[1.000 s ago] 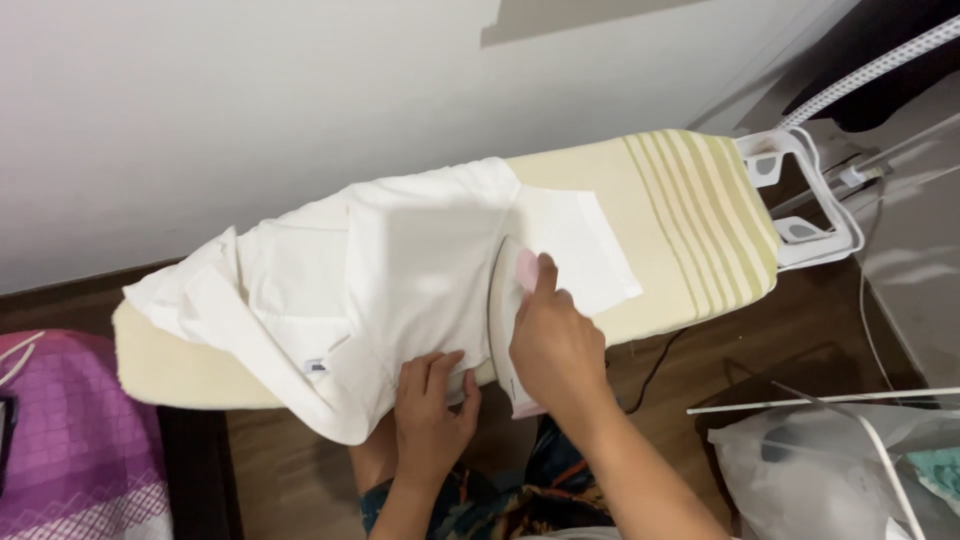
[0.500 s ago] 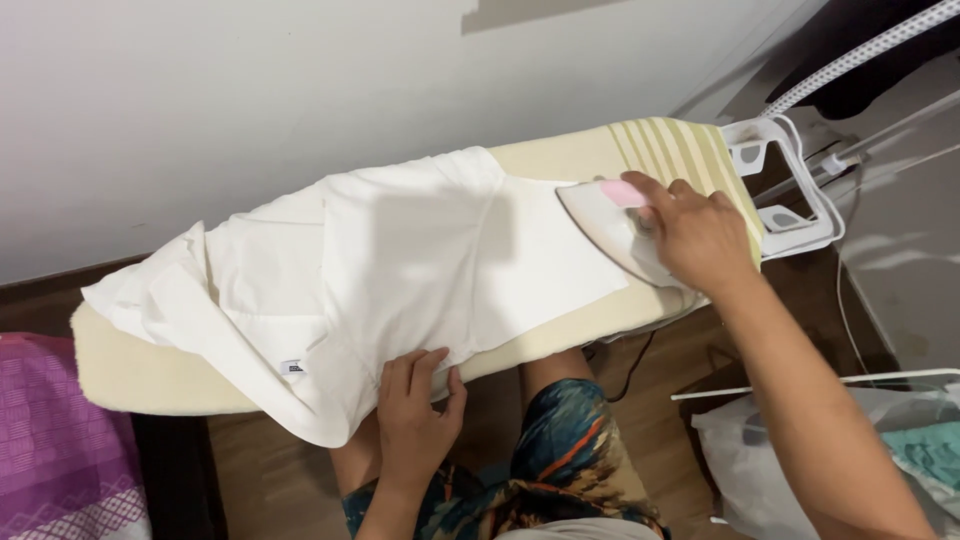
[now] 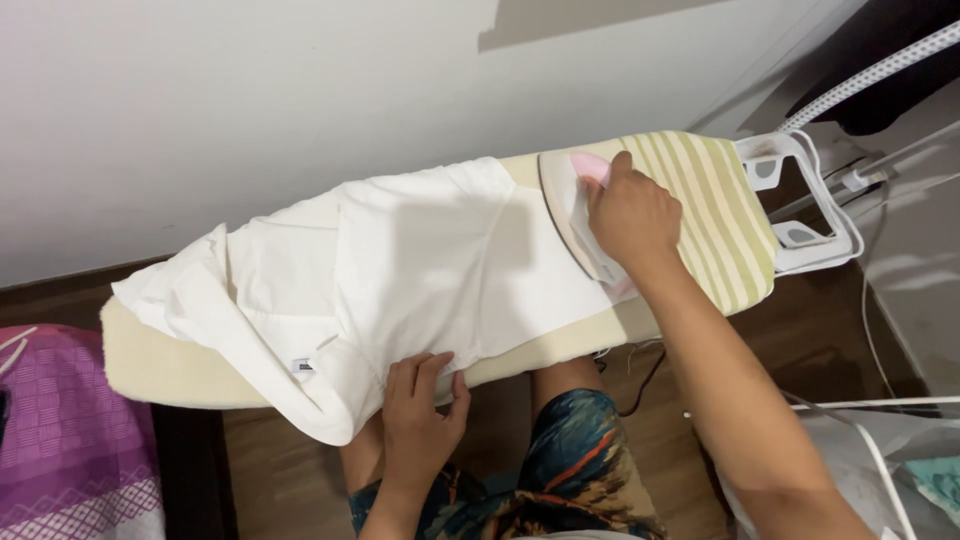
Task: Ironing a white dress shirt on an ironing board.
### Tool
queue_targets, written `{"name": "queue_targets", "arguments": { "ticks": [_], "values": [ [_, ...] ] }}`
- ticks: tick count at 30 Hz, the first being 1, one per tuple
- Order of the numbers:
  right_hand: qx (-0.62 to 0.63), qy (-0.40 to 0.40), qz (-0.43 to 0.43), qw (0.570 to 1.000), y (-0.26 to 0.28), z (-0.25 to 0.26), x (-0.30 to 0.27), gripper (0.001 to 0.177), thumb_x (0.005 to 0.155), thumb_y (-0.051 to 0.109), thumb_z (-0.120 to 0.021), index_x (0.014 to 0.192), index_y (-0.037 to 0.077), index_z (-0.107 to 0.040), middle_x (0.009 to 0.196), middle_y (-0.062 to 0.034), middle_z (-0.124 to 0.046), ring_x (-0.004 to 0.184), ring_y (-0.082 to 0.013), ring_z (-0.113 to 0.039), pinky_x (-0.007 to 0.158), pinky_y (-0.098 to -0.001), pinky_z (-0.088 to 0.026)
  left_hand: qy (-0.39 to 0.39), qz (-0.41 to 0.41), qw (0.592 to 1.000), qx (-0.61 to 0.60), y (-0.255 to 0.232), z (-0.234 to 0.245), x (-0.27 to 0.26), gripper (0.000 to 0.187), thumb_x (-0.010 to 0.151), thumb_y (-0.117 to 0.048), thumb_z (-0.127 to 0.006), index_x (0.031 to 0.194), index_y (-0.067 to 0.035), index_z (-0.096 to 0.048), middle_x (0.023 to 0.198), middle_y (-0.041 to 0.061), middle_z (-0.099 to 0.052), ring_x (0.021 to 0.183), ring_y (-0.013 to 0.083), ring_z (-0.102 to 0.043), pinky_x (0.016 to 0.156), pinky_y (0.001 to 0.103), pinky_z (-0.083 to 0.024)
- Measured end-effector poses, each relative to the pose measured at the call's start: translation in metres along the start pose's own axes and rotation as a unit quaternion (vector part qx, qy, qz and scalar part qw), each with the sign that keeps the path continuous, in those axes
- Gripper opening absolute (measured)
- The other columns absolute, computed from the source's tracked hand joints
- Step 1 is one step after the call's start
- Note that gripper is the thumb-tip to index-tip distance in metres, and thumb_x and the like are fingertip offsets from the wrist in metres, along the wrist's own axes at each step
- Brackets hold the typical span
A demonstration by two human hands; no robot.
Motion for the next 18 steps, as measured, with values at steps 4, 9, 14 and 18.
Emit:
{"name": "queue_targets", "arguments": {
  "ticks": [4, 9, 14, 18],
  "values": [
    [0.023, 0.034, -0.040, 0.998, 0.017, -0.011, -0.016, 0.045, 0.102, 0.035, -0.057, 0.119, -0.007, -0.054, 0.088, -0.0278, -0.072, 0.081, -0.0463, -0.070, 0.071, -0.0562, -0.054, -0.002, -0.004, 1.000, 0.002, -0.002, 0.001, 0.000, 0.027, 0.081, -0.004, -0.076, 0.107, -0.003, -0.068, 0.102, 0.013, -0.064, 0.092, 0.0334, -0.062, 0.078, 0.041, -0.053],
    [0.122, 0.151, -0.086, 0.977, 0.074, 0.012, -0.096, 0.053, 0.104, 0.028, -0.048, 0.139, -0.010, -0.038, 0.097, -0.0306, -0.072, 0.092, -0.0462, -0.072, 0.085, -0.0543, -0.054, 0.001, -0.002, 1.000, 0.003, -0.003, 0.001, 0.004, 0.028, 0.081, -0.004, -0.076, 0.107, -0.003, -0.068, 0.101, 0.014, -0.064, 0.092, 0.0343, -0.062, 0.079, 0.042, -0.053],
    [0.156, 0.123, -0.091, 0.976, 0.090, 0.001, -0.053, 0.060, 0.099, 0.017, -0.048, 0.148, -0.012, -0.028, 0.095, -0.0291, -0.071, 0.088, -0.0452, -0.072, 0.077, -0.0512, -0.058, 0.002, -0.001, 1.000, 0.002, -0.006, 0.004, 0.001, 0.026, 0.082, -0.004, -0.075, 0.107, -0.004, -0.069, 0.102, 0.015, -0.064, 0.094, 0.0342, -0.063, 0.081, 0.041, -0.053],
    [0.107, 0.011, -0.065, 0.992, 0.070, -0.046, -0.017, 0.069, 0.091, 0.011, -0.052, 0.149, -0.014, -0.026, 0.097, -0.0268, -0.071, 0.088, -0.0404, -0.073, 0.074, -0.0478, -0.060, 0.016, 0.022, 1.000, 0.005, -0.009, 0.004, -0.001, 0.023, 0.084, -0.005, -0.076, 0.107, -0.007, -0.073, 0.102, 0.014, -0.064, 0.093, 0.0324, -0.064, 0.079, 0.040, -0.054]
  ]
}}
Point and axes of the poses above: each hand's wrist, its own x-axis towards the middle knuckle, its own z-axis out of the back of the hand, y = z × x, the point moved 2 cm from there along x, towards the middle knuckle
